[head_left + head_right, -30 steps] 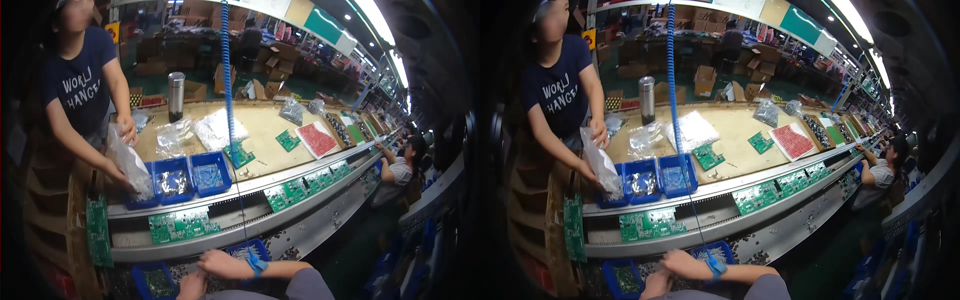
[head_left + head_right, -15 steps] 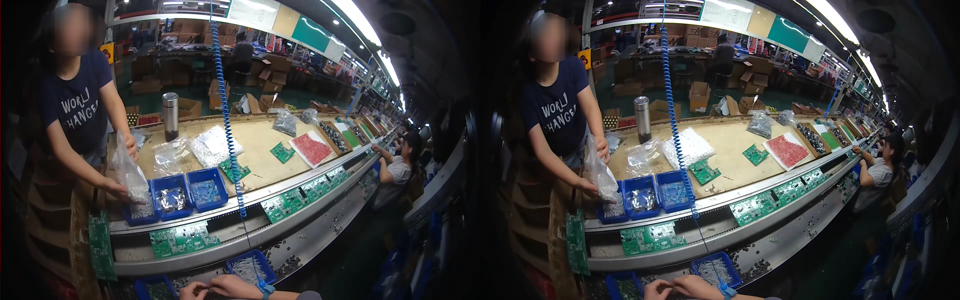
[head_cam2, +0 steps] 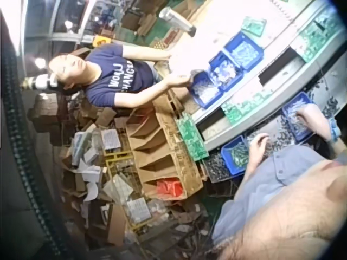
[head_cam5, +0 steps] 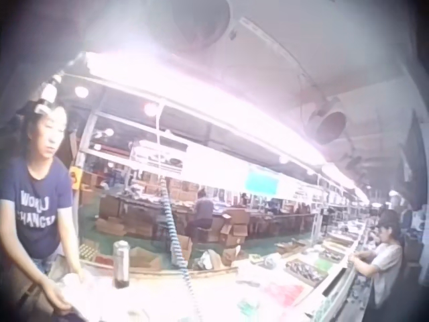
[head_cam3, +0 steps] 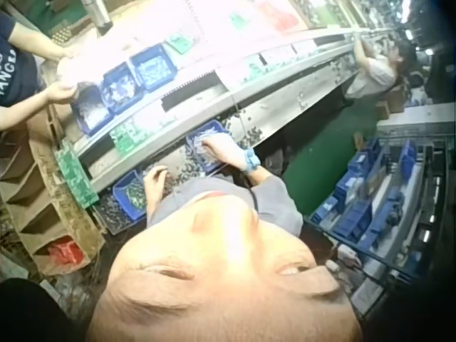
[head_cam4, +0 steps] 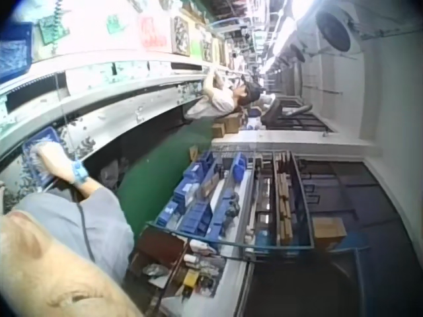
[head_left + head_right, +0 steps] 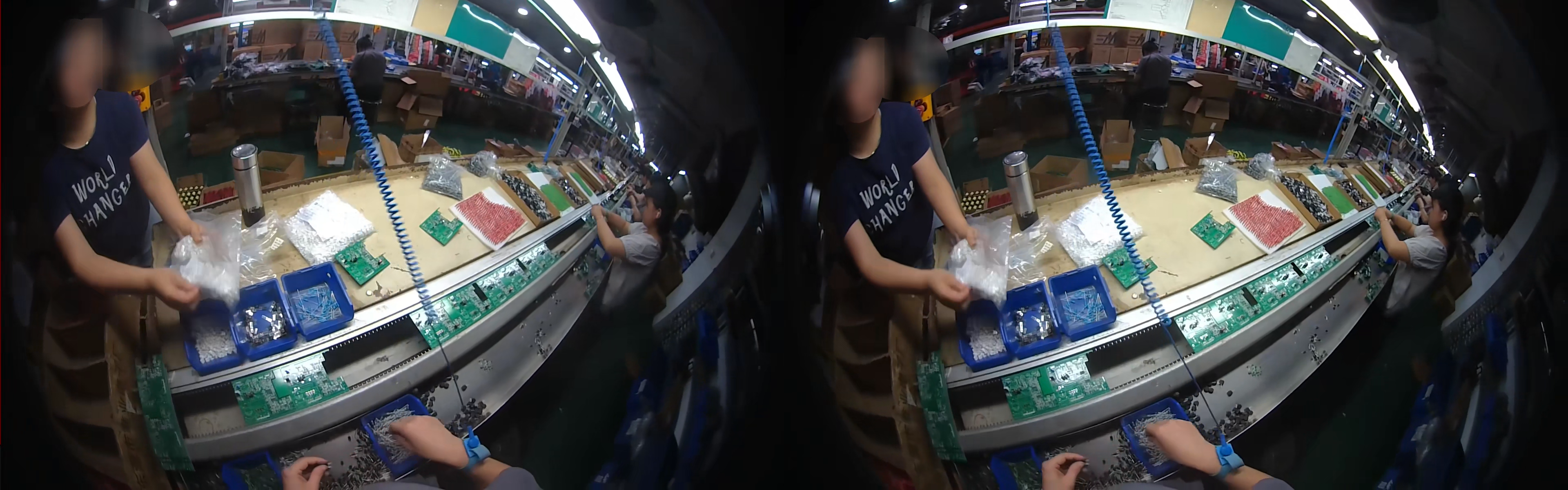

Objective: The person assembles circuit boards on a conveyor line by picking electronic components from bins and inserting them into the boards by hand, then slides the boards along the track.

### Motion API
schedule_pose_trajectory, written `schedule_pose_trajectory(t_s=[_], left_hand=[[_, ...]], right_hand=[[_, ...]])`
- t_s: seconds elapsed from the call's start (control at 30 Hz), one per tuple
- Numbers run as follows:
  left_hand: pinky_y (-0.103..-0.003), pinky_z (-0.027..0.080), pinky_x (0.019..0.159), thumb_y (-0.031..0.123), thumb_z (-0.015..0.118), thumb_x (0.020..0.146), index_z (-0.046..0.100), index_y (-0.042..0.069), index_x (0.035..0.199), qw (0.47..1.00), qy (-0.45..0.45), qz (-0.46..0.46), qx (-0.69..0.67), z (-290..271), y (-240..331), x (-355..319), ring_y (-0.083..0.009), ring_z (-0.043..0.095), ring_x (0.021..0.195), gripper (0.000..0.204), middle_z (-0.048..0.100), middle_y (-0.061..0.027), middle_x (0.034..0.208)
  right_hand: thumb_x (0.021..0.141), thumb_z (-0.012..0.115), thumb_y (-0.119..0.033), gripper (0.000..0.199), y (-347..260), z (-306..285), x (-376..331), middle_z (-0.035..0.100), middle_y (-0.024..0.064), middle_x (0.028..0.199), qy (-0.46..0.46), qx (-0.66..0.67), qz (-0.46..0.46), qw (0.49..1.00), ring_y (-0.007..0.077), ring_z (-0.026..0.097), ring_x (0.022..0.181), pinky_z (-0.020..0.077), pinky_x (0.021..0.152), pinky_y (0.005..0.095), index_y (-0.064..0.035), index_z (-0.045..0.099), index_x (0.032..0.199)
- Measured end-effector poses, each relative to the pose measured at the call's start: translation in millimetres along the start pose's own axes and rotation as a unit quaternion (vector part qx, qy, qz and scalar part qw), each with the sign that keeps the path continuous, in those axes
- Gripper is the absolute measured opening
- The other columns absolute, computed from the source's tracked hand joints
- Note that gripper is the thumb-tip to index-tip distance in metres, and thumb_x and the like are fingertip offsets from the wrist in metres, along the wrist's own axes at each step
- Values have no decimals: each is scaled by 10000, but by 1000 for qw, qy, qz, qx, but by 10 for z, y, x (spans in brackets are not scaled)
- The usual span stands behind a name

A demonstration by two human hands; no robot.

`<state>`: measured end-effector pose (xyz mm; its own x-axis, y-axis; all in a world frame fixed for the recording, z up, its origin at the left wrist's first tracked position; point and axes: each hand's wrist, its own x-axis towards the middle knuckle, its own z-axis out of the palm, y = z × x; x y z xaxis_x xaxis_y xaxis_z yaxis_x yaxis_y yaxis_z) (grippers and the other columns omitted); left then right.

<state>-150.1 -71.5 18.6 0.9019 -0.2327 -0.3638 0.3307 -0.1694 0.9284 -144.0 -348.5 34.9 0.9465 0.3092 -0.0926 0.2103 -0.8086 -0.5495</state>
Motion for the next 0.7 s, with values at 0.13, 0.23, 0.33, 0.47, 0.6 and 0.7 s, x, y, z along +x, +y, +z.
schedule_pose_trajectory(t_s=[0.13, 0.23, 0.33, 0.47, 0.6, 0.7], left_hand=[[-275, 489, 801, 12, 650, 811, 673, -33, 967, 996, 41, 76, 37, -146, -31, 41, -153, 623, 881, 163, 680, -104, 963], [-259, 512, 681, 10, 677, 759, 705, -4, 887, 992, 57, 85, 75, -247, -83, 179, -155, 663, 767, 132, 697, -115, 857], [-293, 513, 692, 31, 668, 770, 690, -12, 896, 978, 73, 139, 136, -344, 140, 305, -207, 671, 763, 135, 691, -135, 839], [-335, 503, 713, 58, 647, 796, 668, -9, 910, 960, 82, 185, 196, -454, 469, 565, -280, 656, 797, 133, 677, -143, 874], [-362, 483, 692, 52, 634, 804, 640, -5, 905, 926, 99, 269, 247, -497, 501, 948, -303, 620, 790, 116, 632, -133, 841], [-369, 434, 734, 60, 651, 781, 647, 55, 874, 879, 128, 297, 351, -460, 424, 1153, -261, 575, 842, 93, 597, -69, 848]], right_hand=[[815, 542, -87, 112, 14, 208, -122, 580, 150, 860, -17, -49, 47, 998, 352, 619, 743, 519, 618, 434, -44, 552, 918], [796, 557, -84, 135, 64, 281, -126, 555, 148, 850, -5, -74, 57, 996, 332, 619, 719, 517, 582, 421, -56, 548, 928], [759, 642, -168, 167, 49, 235, -104, 556, 130, 842, -18, -92, 78, 993, 323, 609, 754, 501, 610, 418, -81, 581, 889], [735, 623, -54, 86, -25, 131, -109, 536, 142, 803, 13, -72, 55, 996, 337, 591, 722, 489, 605, 418, -38, 552, 781], [750, 639, -63, 89, 3, 135, -90, 551, 127, 819, 14, -42, 54, 998, 333, 588, 732, 484, 619, 424, -43, 590, 821], [762, 634, -70, 85, -19, 113, -108, 561, 124, 803, 1, -59, 73, 996, 326, 595, 739, 488, 621, 423, -49, 598, 835]])
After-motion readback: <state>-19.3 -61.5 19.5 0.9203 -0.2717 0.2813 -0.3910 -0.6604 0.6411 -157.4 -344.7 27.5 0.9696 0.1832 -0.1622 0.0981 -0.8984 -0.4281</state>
